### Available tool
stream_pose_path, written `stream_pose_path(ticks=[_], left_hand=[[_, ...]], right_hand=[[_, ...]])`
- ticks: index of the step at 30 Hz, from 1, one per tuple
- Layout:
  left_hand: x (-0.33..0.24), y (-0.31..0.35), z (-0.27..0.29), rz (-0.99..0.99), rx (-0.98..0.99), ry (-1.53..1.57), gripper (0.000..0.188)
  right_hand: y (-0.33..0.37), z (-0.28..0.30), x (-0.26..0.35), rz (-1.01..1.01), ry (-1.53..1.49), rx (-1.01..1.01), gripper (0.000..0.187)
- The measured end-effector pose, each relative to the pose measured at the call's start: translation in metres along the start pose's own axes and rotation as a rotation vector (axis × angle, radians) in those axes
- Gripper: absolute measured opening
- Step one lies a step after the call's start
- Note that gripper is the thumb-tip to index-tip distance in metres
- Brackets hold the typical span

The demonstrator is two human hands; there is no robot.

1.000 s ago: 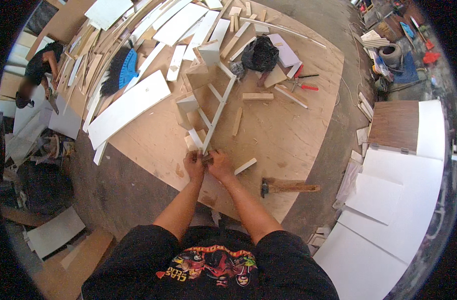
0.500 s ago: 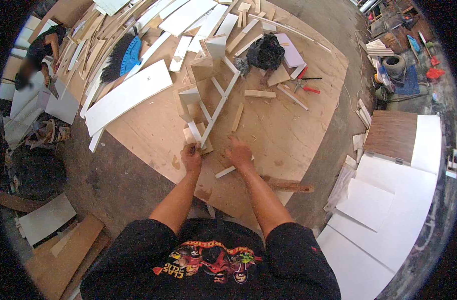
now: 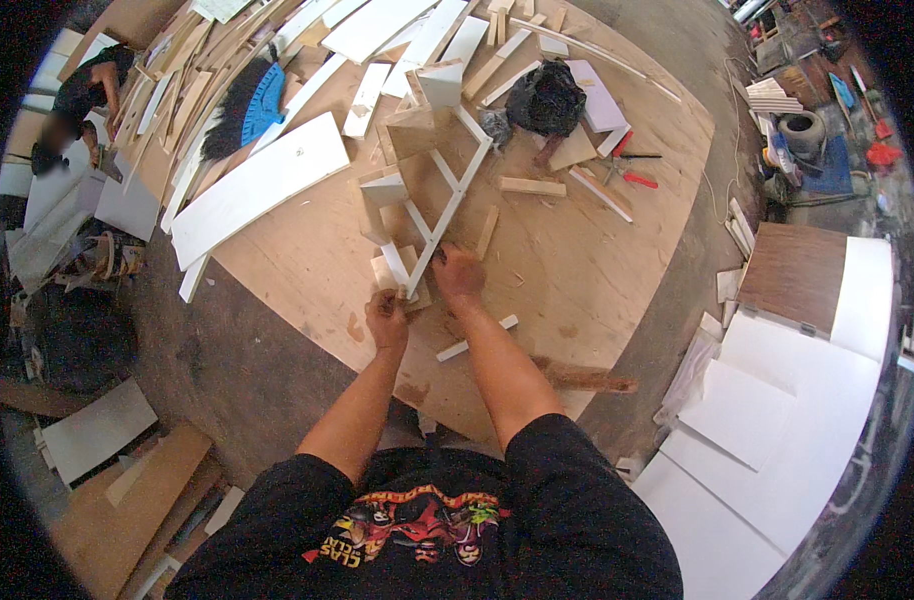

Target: The person assembles a miniature wooden staircase by aligning small wooden steps with a side railing and securing them using a hammer. The person then picks up the assembled structure to check the alignment and shows it to the camera from multiple angles.

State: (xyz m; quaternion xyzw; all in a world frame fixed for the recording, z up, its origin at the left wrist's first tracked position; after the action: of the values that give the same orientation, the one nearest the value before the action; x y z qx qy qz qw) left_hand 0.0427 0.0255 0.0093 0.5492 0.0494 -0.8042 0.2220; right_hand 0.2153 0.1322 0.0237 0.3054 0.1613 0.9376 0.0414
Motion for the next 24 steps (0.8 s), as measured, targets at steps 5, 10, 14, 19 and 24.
stream_pose_path(ticks=[5, 10, 14, 19, 24], left_hand=[[0.024, -0.005, -0.008, 0.021, 0.038, 0.121, 0.015], [0.008, -0.001, -0.003, -0.019, 0.046, 0.074, 0.016], [-0.017, 0.003, 0.005, -0.136, -0.015, -0.068, 0.017], [-0.011, 0.000, 0.003, -0.065, 0.010, -0.121, 0.018], [-0.005, -0.005, 0.001, -0.008, 0.057, -0.111, 0.022]], right_hand=[[0.000, 0.000, -0.001, 0.045, -0.055, -0.063, 0.032], [0.021, 0.020, 0.002, 0.028, -0.001, -0.104, 0.030], [0.068, 0.049, -0.045, 0.108, -0.067, -0.118, 0.032], [0.145, 0.069, -0.102, 0.140, 0.194, -0.114, 0.034], [0.152, 0.038, -0.050, 0.311, 0.128, 0.003, 0.033]])
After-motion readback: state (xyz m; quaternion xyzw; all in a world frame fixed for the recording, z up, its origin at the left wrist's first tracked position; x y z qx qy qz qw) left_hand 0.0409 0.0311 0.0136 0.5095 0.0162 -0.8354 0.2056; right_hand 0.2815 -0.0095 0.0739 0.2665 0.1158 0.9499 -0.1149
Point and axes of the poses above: each hand's wrist, its own y-axis away from the middle knuckle, its own z-axis out of the back of the hand, x = y × z, the point moved 6 cm from there along -y, towards the middle knuckle, and after that the axes turned 11 degrees about x, right-handed, at the moved point
